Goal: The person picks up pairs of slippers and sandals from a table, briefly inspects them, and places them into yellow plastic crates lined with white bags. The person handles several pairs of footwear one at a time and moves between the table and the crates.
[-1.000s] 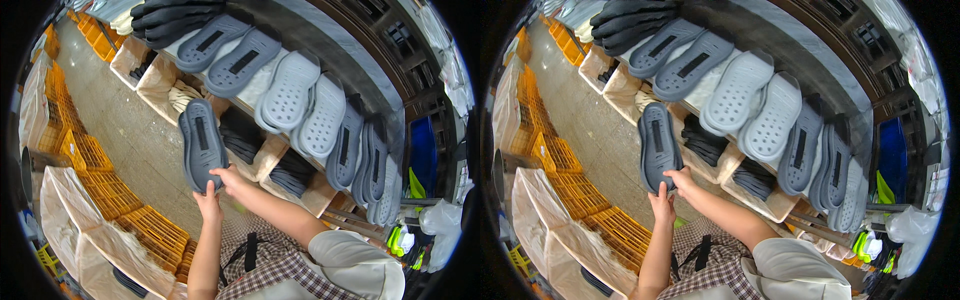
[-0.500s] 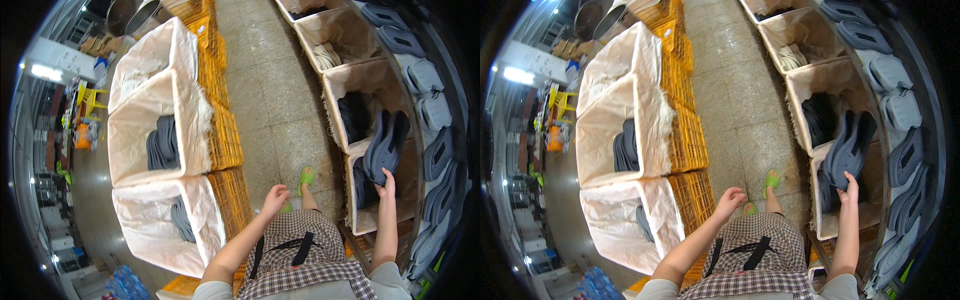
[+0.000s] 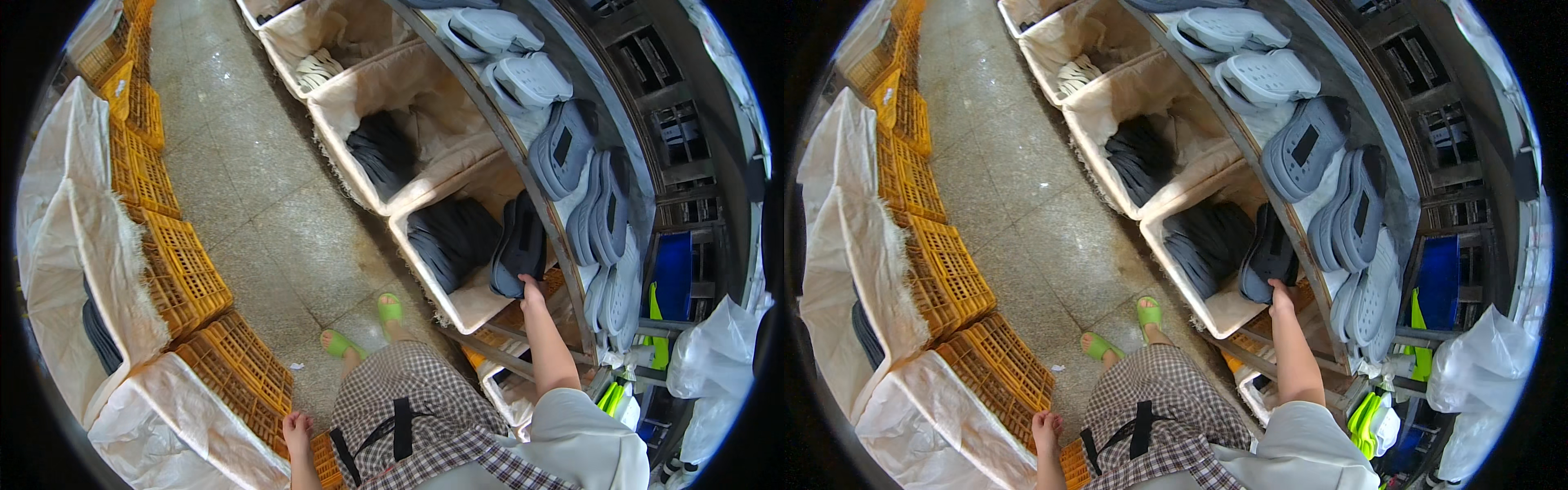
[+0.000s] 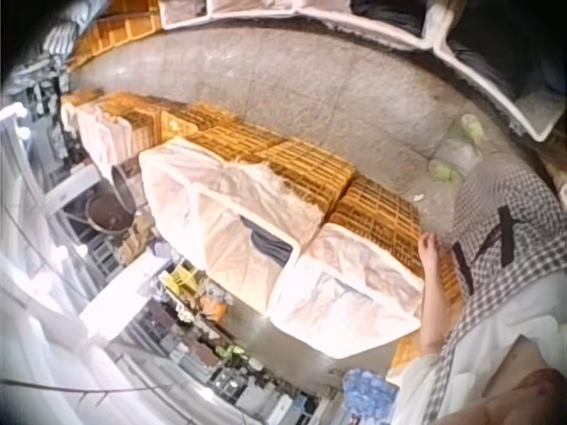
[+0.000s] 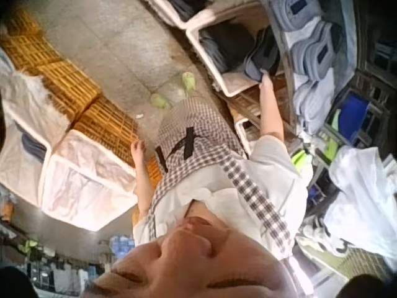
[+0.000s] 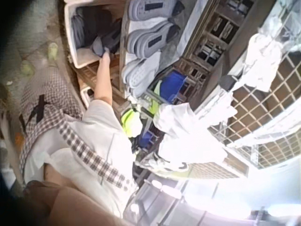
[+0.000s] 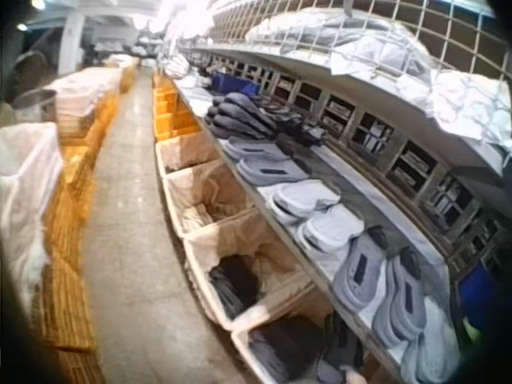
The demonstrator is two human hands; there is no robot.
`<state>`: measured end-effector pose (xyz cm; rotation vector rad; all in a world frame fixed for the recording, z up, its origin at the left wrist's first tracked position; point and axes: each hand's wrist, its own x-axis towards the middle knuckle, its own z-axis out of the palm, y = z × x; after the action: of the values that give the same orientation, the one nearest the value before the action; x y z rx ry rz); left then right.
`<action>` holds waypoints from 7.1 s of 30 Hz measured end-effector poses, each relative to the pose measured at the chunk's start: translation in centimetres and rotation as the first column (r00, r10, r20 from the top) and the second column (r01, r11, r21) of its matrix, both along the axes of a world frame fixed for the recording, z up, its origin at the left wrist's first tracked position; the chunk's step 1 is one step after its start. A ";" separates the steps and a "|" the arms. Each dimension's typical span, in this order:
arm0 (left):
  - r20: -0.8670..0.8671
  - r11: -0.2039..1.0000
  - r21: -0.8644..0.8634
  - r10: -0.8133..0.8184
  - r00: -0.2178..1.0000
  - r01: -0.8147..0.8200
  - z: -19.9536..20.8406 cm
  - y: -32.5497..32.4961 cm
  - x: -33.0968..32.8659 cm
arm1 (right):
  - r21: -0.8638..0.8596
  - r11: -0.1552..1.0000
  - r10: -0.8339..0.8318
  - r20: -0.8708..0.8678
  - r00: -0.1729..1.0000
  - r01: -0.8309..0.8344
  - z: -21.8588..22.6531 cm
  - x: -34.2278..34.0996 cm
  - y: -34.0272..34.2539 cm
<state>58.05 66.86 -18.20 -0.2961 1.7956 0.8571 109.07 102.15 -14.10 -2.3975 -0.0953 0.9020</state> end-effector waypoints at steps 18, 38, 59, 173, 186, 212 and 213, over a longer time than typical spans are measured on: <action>0.141 0.968 -0.248 0.062 0.988 -0.026 -11.2 -1.8 12.2 | -0.492 0.654 0.708 0.667 0.234 -0.575 -20.6 13.5 14.7; 0.103 0.883 -0.360 -0.282 0.954 0.300 -21.4 -4.2 15.1 | -0.740 0.397 0.918 0.329 0.224 -0.542 -38.1 24.9 21.0; -0.116 0.950 -0.240 -0.234 0.965 0.202 -15.3 -1.3 10.2 | -0.064 0.446 0.738 0.591 0.326 -0.893 -25.8 0.3 11.2; 0.319 0.286 0.931 -0.332 0.888 -0.227 29.3 100.8 -50.8 | 0.373 -0.444 0.739 0.667 -0.097 -0.815 30.6 -82.5 61.5; 0.287 0.311 0.934 -0.361 0.887 -0.175 29.3 97.7 -52.7 | 0.868 0.043 0.964 0.093 0.248 -0.494 30.7 -86.6 62.2; 0.699 0.489 0.714 -0.541 0.468 -0.501 30.0 95.5 -49.2 | 0.901 0.373 0.924 -0.382 0.002 -0.220 30.9 -79.5 62.6; 0.745 0.517 0.618 -0.626 0.232 -0.593 30.0 95.4 -49.2 | 0.884 0.427 0.903 -0.428 0.038 -0.192 30.8 -79.6 62.4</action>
<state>8.88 162.29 11.84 -0.0541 -0.0962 1.0628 29.45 164.54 16.67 -0.7359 -0.9269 2.1171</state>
